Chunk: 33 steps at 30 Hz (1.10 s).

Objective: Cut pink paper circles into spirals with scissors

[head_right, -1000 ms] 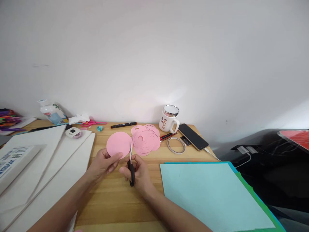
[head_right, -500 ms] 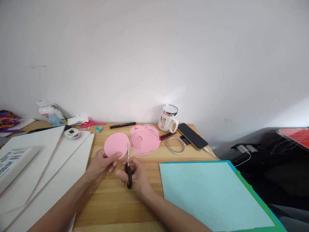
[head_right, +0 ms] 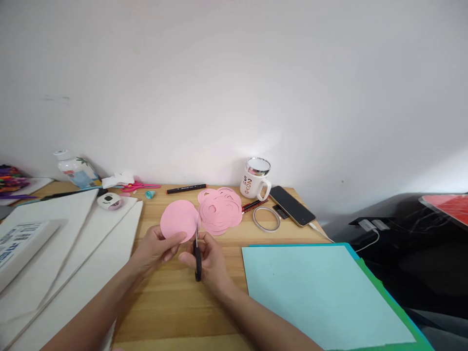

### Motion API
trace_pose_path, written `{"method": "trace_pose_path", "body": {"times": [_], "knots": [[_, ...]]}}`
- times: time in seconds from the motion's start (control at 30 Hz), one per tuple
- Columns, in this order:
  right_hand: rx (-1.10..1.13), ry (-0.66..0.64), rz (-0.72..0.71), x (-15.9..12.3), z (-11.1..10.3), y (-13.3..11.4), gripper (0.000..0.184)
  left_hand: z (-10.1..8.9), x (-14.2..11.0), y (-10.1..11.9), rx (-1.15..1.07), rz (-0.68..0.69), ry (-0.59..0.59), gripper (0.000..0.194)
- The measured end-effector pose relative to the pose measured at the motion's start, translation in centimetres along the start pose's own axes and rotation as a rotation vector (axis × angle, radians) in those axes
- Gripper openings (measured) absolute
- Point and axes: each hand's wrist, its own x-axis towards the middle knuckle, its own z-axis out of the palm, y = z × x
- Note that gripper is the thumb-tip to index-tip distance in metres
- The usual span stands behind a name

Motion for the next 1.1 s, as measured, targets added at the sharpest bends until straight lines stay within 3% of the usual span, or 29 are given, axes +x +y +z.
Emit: {"method": "trace_pose_path", "body": {"times": [0.43, 0.8, 1.1], "knots": [[-0.003, 0.037, 0.09, -0.14, 0.14, -0.22, 0.039, -0.23, 0.06, 0.11, 0.015, 0.02, 0.018, 0.04], [0.001, 0.04, 0.084, -0.38, 0.34, 0.16, 0.034, -0.15, -0.02, -0.09, -0.082, -0.005, -0.019, 0.034], [0.01, 0.052, 0.051, -0.1, -0.19, 0.3, 0.041, -0.19, 0.11, -0.12, -0.037, -0.011, 0.03, 0.035]]}}
